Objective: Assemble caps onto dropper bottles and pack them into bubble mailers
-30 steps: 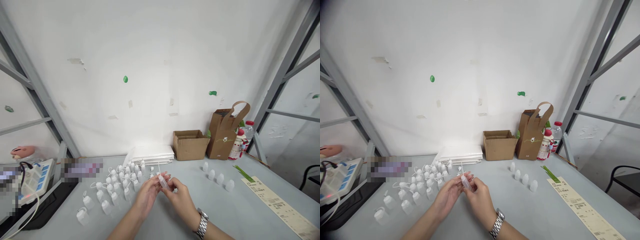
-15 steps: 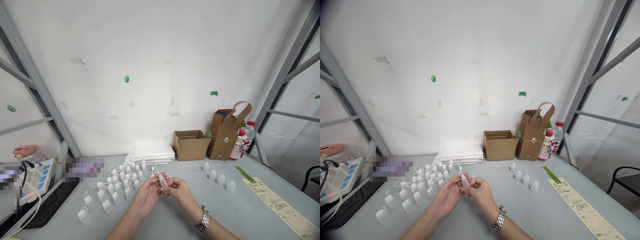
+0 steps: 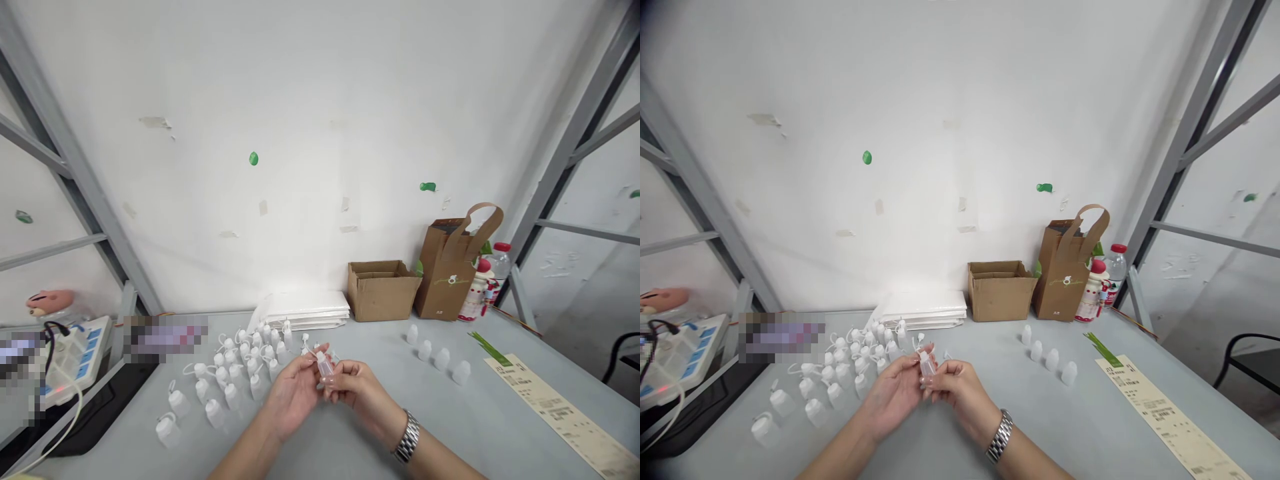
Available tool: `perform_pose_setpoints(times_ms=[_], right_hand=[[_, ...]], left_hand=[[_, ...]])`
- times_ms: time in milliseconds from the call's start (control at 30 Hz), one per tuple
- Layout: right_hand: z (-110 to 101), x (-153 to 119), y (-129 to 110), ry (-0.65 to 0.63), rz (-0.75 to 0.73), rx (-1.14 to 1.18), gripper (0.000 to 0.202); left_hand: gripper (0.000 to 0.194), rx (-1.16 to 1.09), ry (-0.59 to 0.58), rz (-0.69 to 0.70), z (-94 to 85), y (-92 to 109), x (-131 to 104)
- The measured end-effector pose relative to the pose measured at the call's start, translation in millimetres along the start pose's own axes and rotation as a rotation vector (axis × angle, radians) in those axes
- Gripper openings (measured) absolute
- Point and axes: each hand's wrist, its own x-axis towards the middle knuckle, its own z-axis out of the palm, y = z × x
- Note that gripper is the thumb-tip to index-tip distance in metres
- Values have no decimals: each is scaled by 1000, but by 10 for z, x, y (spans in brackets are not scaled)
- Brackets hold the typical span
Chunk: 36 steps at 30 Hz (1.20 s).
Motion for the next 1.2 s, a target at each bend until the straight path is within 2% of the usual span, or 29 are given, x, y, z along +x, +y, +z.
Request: perform_pose_setpoints(times_ms=[200,467,567,700,767,900,1000,1133,1200], right_hand=[[-46,5,-4,-107,80,93,17],[-34,-20,-13,-194,135,125,15],[-31,-19,-38,-173,117,62,15],[-51,22,-76,-60,-27,-102,19],[-63,51,-71,14,-94,-213,23],[-75,81,-5,106,-181,-357,30],[-72,75,33,97,-225,-407,32],[-54,49,9,-10,-200,-476,34],[-39,31,-10,34,-227,-549,32]], left_hand=[[31,33,0,6,-26,-6,-12],[28,54,45,13,33,-21,-39],[26,62,70,22,48,-17,-31],[30,98,59,95,68,-13,-25],[35,188,61,166,74,-32,-22],[36,375,144,296,68,-84,1],[31,426,173,321,60,-85,14],[32,443,152,283,71,-47,-9],[33,435,119,270,85,-38,-31]])
